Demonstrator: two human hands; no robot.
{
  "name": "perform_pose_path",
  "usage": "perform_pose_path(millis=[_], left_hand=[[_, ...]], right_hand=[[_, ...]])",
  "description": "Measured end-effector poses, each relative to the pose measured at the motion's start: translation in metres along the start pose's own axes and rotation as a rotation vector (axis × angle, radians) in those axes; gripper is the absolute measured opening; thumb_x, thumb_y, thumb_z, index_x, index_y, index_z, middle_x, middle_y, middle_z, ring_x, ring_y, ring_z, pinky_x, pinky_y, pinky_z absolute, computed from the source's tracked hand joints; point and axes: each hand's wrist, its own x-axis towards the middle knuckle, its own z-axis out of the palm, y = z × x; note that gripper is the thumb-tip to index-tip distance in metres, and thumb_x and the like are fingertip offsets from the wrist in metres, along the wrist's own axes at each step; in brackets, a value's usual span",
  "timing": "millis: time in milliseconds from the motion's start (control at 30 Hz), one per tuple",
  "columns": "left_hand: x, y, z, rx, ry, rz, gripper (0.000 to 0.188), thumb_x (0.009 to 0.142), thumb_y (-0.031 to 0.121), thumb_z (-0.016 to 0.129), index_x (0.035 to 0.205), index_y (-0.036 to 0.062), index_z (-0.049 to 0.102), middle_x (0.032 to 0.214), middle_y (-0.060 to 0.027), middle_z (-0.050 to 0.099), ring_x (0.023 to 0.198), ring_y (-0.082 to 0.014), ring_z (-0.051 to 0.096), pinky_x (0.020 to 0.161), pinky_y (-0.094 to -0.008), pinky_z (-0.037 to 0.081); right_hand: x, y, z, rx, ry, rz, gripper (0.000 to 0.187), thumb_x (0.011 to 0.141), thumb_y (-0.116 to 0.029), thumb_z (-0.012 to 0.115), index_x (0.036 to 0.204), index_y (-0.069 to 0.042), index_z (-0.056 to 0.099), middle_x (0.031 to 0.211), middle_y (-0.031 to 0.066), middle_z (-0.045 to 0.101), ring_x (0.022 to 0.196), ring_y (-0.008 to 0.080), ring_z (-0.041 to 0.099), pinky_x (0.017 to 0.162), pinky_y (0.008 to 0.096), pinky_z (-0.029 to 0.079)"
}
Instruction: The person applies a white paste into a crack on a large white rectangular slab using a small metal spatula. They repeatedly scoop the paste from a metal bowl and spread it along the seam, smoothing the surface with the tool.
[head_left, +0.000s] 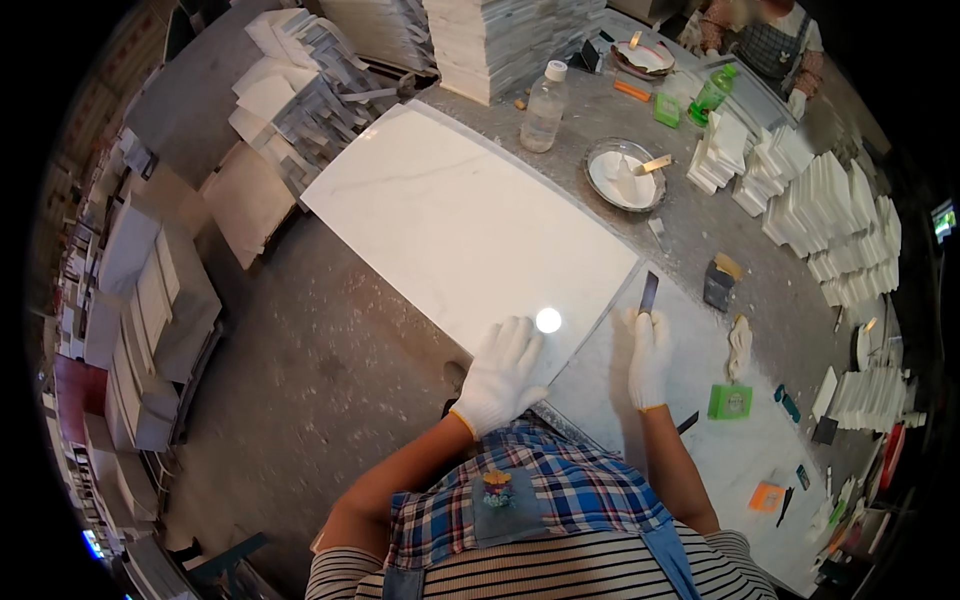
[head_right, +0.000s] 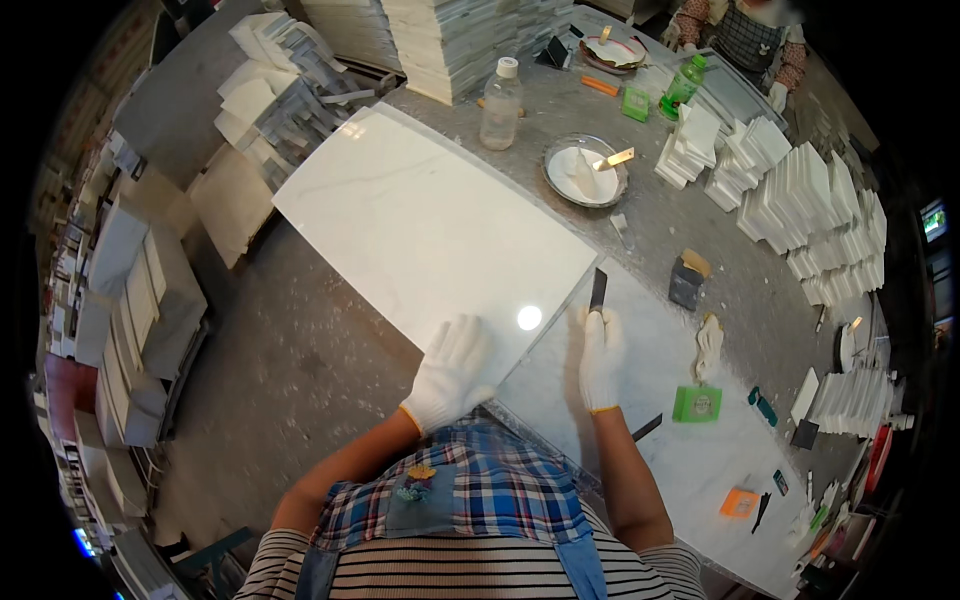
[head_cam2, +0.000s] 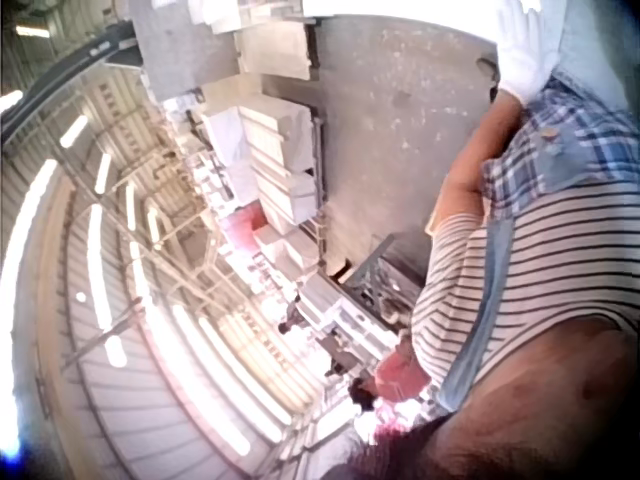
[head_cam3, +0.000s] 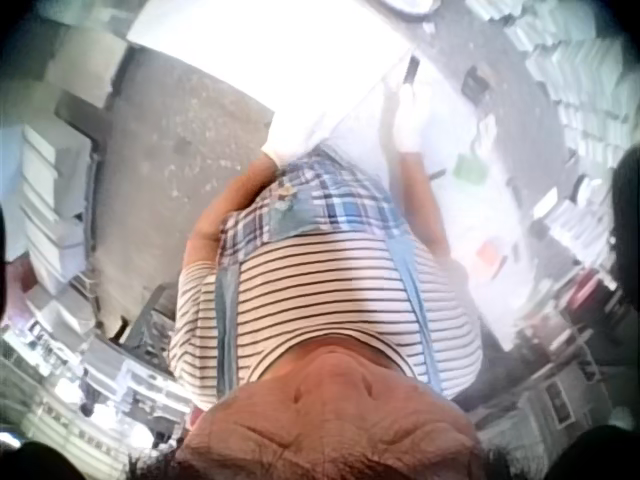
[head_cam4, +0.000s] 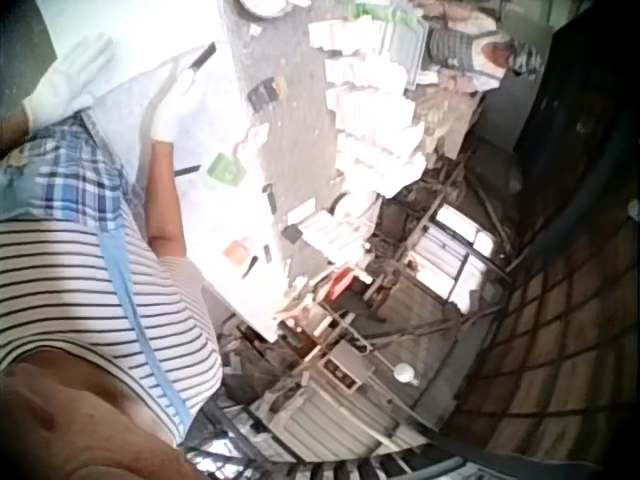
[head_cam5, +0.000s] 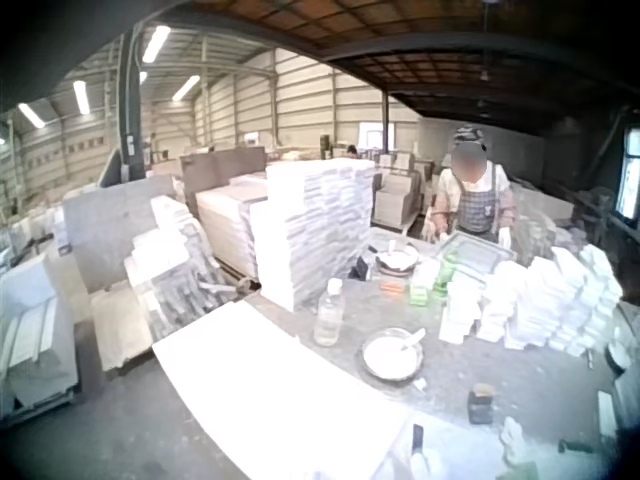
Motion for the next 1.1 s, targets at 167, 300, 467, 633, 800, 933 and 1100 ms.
perform_pose_path(millis=[167,300,467,633,800,933,1100], left_hand=[[0.007,-0.009,0.0,-0.094,-0.191,0.053,0.041,0.082,0.026,0.076,0.112,-0.0007,0.066,0.118,-0.0176,0.065,0.116,-0.04,0.058,0.103,-0.0524,0.047],[-0.019,-0.012,-0.011,-0.063,0.175,0.153,0.025,0.08,0.018,0.074,0.097,0.0013,0.065,0.103,-0.014,0.062,0.097,-0.0364,0.057,0.085,-0.0495,0.049],[-0.033,-0.016,-0.023,0.137,0.328,-0.213,0.026,0.076,0.017,0.077,0.095,0.002,0.066,0.102,-0.0138,0.063,0.095,-0.0369,0.06,0.085,-0.0489,0.049],[-0.045,-0.02,-0.007,0.116,0.507,-0.302,0.023,0.081,0.015,0.075,0.097,0.0011,0.068,0.102,-0.0137,0.064,0.095,-0.0366,0.06,0.082,-0.0485,0.049],[-0.055,-0.026,-0.003,0.034,0.594,-0.408,0.022,0.085,0.015,0.073,0.098,-0.0014,0.069,0.098,-0.0156,0.065,0.093,-0.0388,0.061,0.083,-0.05,0.05],[-0.056,-0.025,-0.016,0.016,0.581,-0.451,0.022,0.087,0.016,0.072,0.102,-0.0009,0.071,0.1,-0.0179,0.07,0.095,-0.0394,0.065,0.084,-0.0498,0.051],[-0.043,-0.013,-0.042,-0.295,0.399,-0.552,0.031,0.094,0.02,0.068,0.117,-0.0004,0.074,0.104,-0.0211,0.075,0.099,-0.0395,0.071,0.087,-0.0454,0.056]], right_hand=[[-0.046,-0.029,0.01,-0.199,-0.132,0.031,0.025,0.109,-0.023,0.055,0.109,-0.001,0.067,0.099,0.0087,0.069,0.095,0.0178,0.063,0.089,0.0341,0.05],[-0.07,-0.021,0.029,-0.413,-0.348,-0.406,0.024,0.106,-0.023,0.059,0.109,-0.002,0.07,0.103,0.0136,0.072,0.096,0.0283,0.067,0.087,0.039,0.052],[-0.088,-0.047,0.032,-0.461,-0.645,-0.191,0.023,0.103,-0.023,0.061,0.103,-0.003,0.071,0.107,0.0167,0.072,0.1,0.0391,0.066,0.085,0.0463,0.053],[-0.071,-0.042,0.04,-0.509,-0.613,-0.445,0.027,0.105,-0.026,0.06,0.102,-0.001,0.07,0.101,0.0173,0.072,0.092,0.0373,0.068,0.084,0.0446,0.052],[-0.081,-0.051,0.046,-0.211,-0.965,0.116,0.034,0.109,-0.033,0.055,0.107,-0.004,0.07,0.087,0.0101,0.071,0.08,0.0215,0.067,0.078,0.0356,0.052],[-0.067,-0.058,0.051,-0.114,-0.809,0.204,0.035,0.11,-0.031,0.054,0.114,-0.001,0.07,0.085,0.0068,0.07,0.079,0.015,0.065,0.076,0.0316,0.051],[-0.065,-0.079,0.069,-0.058,-0.747,0.161,0.035,0.112,-0.029,0.052,0.116,0.001,0.068,0.089,0.004,0.067,0.083,0.0123,0.063,0.079,0.0313,0.052]])
